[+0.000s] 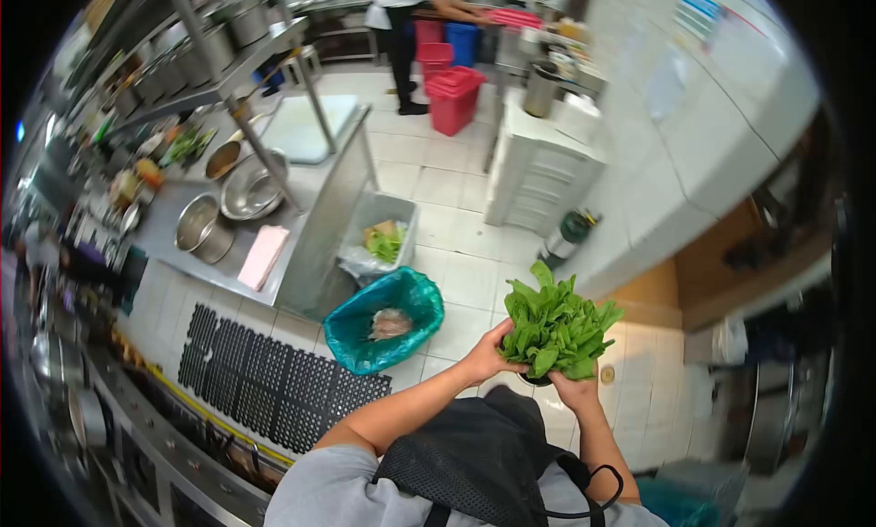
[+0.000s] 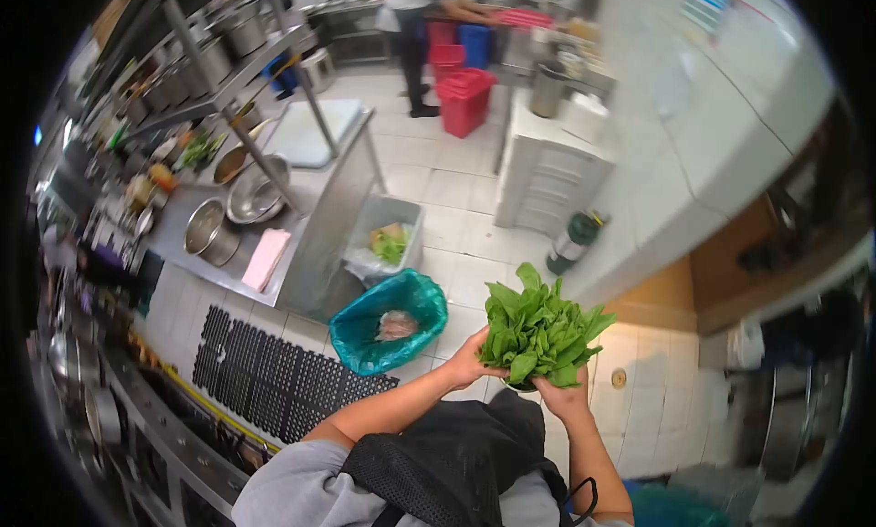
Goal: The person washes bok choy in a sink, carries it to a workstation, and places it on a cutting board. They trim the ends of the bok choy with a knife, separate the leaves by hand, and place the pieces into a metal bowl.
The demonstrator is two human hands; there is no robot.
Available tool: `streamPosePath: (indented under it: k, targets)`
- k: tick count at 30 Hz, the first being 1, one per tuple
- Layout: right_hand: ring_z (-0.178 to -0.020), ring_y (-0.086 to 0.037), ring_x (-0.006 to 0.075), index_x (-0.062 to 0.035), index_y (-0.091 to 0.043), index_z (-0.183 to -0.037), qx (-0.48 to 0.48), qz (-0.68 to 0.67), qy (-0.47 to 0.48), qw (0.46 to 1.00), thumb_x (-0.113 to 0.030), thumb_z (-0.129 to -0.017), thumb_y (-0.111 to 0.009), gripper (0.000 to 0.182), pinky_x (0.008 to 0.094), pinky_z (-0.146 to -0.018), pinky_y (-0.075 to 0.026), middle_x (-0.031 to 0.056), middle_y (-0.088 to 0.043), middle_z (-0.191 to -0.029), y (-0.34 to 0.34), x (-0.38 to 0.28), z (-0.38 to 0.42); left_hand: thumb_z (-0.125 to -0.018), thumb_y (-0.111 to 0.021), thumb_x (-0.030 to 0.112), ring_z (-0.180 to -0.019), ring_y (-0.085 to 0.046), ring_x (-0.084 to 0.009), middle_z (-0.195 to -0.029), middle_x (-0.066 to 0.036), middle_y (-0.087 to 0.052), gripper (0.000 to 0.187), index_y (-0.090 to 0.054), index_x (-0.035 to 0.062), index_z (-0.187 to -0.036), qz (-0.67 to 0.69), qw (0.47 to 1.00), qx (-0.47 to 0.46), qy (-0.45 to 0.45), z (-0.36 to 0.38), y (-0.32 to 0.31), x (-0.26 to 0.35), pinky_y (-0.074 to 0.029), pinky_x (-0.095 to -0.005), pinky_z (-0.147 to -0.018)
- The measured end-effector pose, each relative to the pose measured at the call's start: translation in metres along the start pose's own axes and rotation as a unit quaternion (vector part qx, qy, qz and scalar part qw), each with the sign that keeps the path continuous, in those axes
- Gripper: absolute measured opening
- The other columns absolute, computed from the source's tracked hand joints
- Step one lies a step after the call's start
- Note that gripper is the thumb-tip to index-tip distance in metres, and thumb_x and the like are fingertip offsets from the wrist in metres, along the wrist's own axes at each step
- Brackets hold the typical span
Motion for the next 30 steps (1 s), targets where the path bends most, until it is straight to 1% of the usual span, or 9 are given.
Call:
streamPosePath:
  k: [5,6,7,13,16,19,22,25,30]
  targets:
    - [-0.103,-0.066,0.0305,-0.0029,-0.066,-0.111,-0.127,0.009,0.077,0.989,-0.014,-0.076,-0.08,0.04,0.0402,-0.091,-0.051,0.0129,-0.069,-0.112,-0.049,0.029,-0.143,-0.07,-0.083,-0.01,-0.128,-0.051,-0.0179,-0.14,-0.005,-0.052,0.096,-0.035,0.0085,-0.151,-0.051,0.99,0.108,-0.078,-0.066,0.086,0.022,-0.048,-0.0372,-0.106]
    - [-0.102,-0.066,0.032,-0.0033,-0.067,-0.11,-0.166,-0.06,0.017,0.984,-0.012,-0.076,-0.078,0.037,0.0412,-0.091,-0.05,0.0132,-0.069,-0.112,-0.057,0.038,-0.17,-0.071,-0.084,-0.008,-0.13,-0.05,-0.0178,-0.142,-0.004,-0.051,0.096,-0.035,0.0079,-0.152,-0.054,0.99,0.129,-0.03,-0.079,0.097,0.031,-0.047,-0.0371,-0.107]
    - [-0.102,-0.066,0.032,-0.0033,-0.067,-0.11,-0.188,-0.069,0.032,0.979,-0.012,-0.076,-0.078,0.037,0.0412,-0.091,-0.05,0.0132,-0.069,-0.112,-0.066,0.042,-0.206,-0.071,-0.084,-0.008,-0.13,-0.05,-0.0178,-0.142,-0.004,-0.051,0.096,-0.035,0.0079,-0.152,-0.058,0.986,0.154,-0.042,-0.098,0.114,0.033,-0.047,-0.0371,-0.107]
    - [-0.106,-0.063,0.0313,-0.0013,-0.064,-0.112,-0.209,0.011,0.243,0.947,-0.005,-0.076,-0.071,0.038,0.0401,-0.096,-0.047,0.0148,-0.068,-0.112,-0.121,0.03,-0.383,-0.07,-0.084,-0.008,-0.132,-0.047,-0.0185,-0.148,-0.005,-0.044,0.105,-0.027,0.0075,-0.157,-0.038,0.945,0.295,-0.136,-0.179,0.192,0.103,-0.046,-0.0346,-0.106]
    - [-0.105,-0.061,0.0262,0.0041,-0.055,-0.124,-0.184,-0.22,0.095,0.953,-0.001,-0.077,-0.068,0.049,0.0361,-0.095,-0.046,0.0131,-0.064,-0.112,-0.152,0.026,-0.456,-0.071,-0.083,-0.008,-0.133,-0.046,-0.0192,-0.147,-0.004,-0.047,0.105,-0.025,0.0105,-0.157,0.05,0.919,0.36,-0.153,-0.198,0.222,0.139,-0.046,-0.0354,-0.108]
    - [-0.106,-0.06,0.024,0.0035,-0.055,-0.126,-0.266,-0.213,0.039,0.939,-0.001,-0.078,-0.067,0.05,0.0356,-0.094,-0.047,0.0105,-0.064,-0.115,-0.201,0.017,-0.53,-0.074,-0.08,-0.008,-0.13,-0.05,-0.0198,-0.144,-0.004,-0.05,0.099,-0.028,0.0122,-0.156,0.068,0.896,0.383,-0.214,-0.229,0.271,0.169,-0.048,-0.0363,-0.104]
    - [-0.104,-0.063,0.0227,0.0019,-0.063,-0.118,-0.271,-0.229,-0.03,0.934,-0.008,-0.083,-0.064,0.036,0.0355,-0.094,-0.048,0.0085,-0.067,-0.116,-0.232,0.024,-0.582,-0.078,-0.075,-0.007,-0.117,-0.06,-0.0202,-0.13,-0.005,-0.059,0.081,-0.037,0.0123,-0.147,0.134,0.888,0.404,-0.175,-0.266,0.318,0.179,-0.056,-0.0377,-0.092]
    - [-0.11,-0.061,0.0216,0.0015,-0.063,-0.122,-0.287,-0.283,-0.073,0.912,-0.012,-0.087,-0.064,0.038,0.0346,-0.099,-0.046,0.0078,-0.065,-0.123,-0.248,0.02,-0.639,-0.078,-0.074,-0.008,-0.11,-0.063,-0.0189,-0.125,-0.004,-0.061,0.077,-0.039,0.0118,-0.144,0.152,0.896,0.384,-0.164,-0.31,0.357,0.209,-0.057,-0.0363,-0.087]
    - [-0.125,-0.054,0.0246,0.0032,-0.059,-0.13,-0.246,-0.251,0.01,0.936,-0.011,-0.092,-0.063,0.04,0.0366,-0.109,-0.039,0.012,-0.06,-0.135,-0.245,0.028,-0.737,-0.085,-0.073,-0.005,-0.111,-0.066,-0.0218,-0.126,-0.009,-0.065,0.058,-0.053,0.0082,-0.137,0.147,0.908,0.345,-0.188,-0.392,0.41,0.261,-0.058,-0.0378,-0.09]
Point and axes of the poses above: each hand's wrist, its own z-axis away from the middle knuckle, its own y-axis out of the back of the hand, x = y × z, the point moved 6 cm from there along -z, towards the middle knuckle
